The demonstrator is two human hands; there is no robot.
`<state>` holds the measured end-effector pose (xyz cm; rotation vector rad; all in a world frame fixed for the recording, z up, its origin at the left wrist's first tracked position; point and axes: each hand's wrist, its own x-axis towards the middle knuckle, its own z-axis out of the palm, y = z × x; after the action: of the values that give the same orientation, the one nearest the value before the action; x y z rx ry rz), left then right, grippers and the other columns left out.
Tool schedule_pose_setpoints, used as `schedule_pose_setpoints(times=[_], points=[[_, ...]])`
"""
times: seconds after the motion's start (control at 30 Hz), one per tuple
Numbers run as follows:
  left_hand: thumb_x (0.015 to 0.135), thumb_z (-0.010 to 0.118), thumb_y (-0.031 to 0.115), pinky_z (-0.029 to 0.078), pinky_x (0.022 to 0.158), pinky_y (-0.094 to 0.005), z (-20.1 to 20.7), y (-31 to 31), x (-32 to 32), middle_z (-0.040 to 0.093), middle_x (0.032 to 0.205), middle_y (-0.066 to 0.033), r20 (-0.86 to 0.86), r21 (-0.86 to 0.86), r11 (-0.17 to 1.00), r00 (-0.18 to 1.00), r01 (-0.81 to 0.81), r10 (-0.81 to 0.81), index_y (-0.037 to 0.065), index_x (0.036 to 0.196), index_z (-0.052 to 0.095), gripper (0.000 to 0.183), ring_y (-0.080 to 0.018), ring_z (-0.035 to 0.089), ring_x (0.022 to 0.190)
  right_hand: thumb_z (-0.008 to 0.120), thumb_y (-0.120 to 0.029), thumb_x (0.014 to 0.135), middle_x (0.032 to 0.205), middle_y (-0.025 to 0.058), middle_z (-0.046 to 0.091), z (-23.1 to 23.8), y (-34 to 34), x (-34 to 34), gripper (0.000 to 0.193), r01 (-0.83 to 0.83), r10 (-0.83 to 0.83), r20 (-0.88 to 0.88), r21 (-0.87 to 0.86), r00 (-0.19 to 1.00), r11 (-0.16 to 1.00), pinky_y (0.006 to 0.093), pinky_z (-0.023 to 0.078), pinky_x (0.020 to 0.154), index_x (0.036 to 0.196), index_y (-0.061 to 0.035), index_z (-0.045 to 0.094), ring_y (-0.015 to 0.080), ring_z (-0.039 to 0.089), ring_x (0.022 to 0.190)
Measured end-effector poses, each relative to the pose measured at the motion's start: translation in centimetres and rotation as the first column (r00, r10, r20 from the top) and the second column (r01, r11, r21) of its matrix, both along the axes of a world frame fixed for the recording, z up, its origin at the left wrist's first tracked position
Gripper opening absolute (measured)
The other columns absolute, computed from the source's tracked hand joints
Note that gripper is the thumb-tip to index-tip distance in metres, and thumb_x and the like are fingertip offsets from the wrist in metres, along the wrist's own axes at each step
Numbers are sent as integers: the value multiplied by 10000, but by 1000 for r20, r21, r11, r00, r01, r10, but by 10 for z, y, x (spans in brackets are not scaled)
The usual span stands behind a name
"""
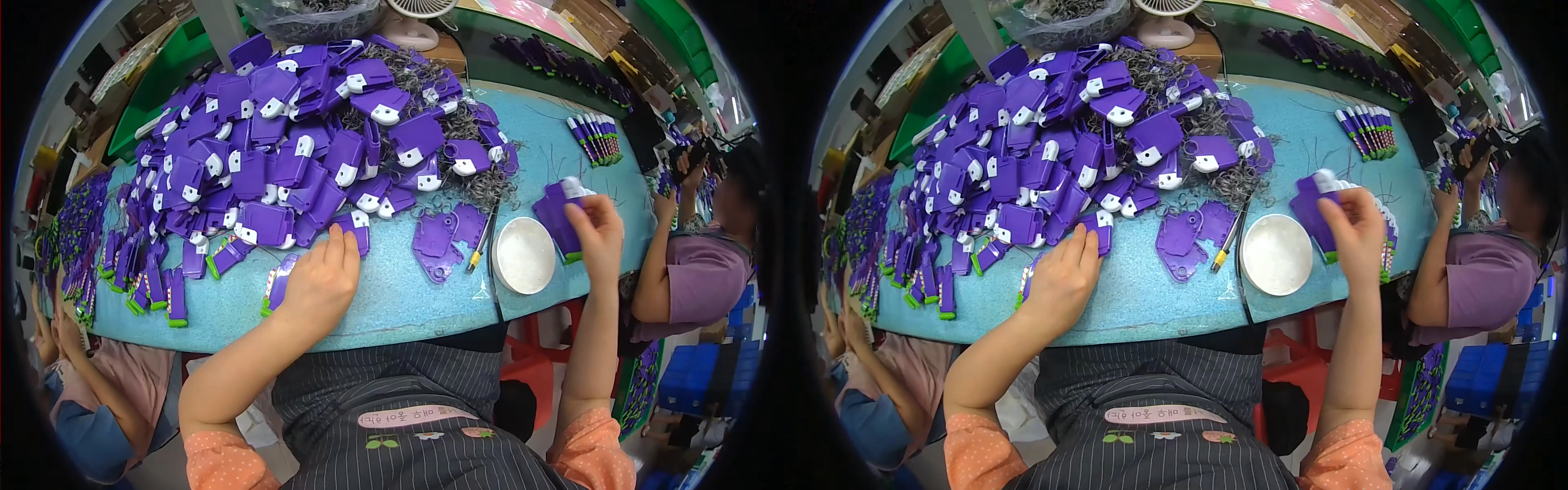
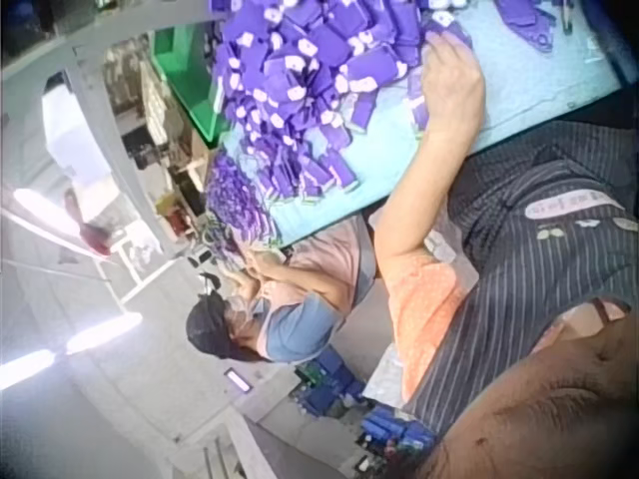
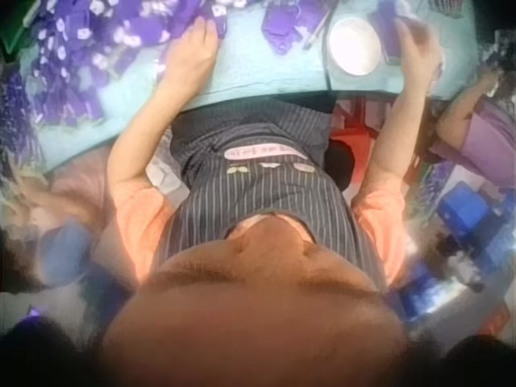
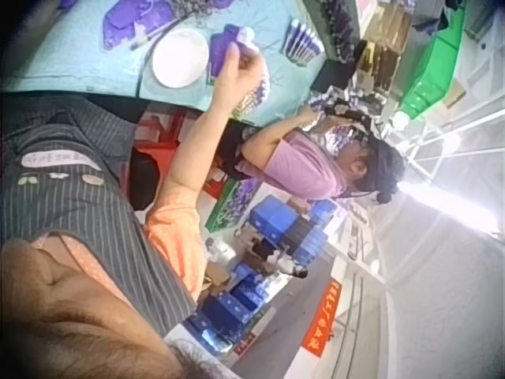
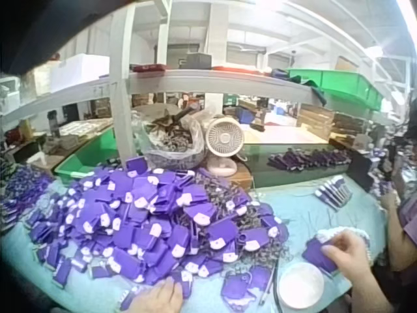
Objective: The person assembles purple plastic toy components by hand. They pick up a purple plastic body, insert a white plastic piece into a slot, and then attach a green plastic base to the bottom. The completed units are placed on the table.
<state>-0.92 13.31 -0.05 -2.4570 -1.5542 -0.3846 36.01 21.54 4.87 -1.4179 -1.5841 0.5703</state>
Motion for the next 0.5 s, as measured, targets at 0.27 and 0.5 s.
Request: schedule_pose_setpoints(times=[0.27,0.5], points=[[747,554,85,519,609,-278,25,-54,-4,580,1066,-223,258,62,975,940,215,-224,-78,1041,565,337,-256,631,784,761,-97,620,877,144,548,2,-30,-52,391,93,-207,541,229,815,969,393,424,718,939,-2,555,322,540,834],[652,584,29,519,767,-330,45,-83,12,563,1117,-234,406,33,911,828,411,-388,-102,1036,578,406,-312,602,951,770,-138,634,1070,185,486,20,-100,-166,688,-724,769,109,-277,630,632,393,450,786,1214,25,437,352,526,951]])
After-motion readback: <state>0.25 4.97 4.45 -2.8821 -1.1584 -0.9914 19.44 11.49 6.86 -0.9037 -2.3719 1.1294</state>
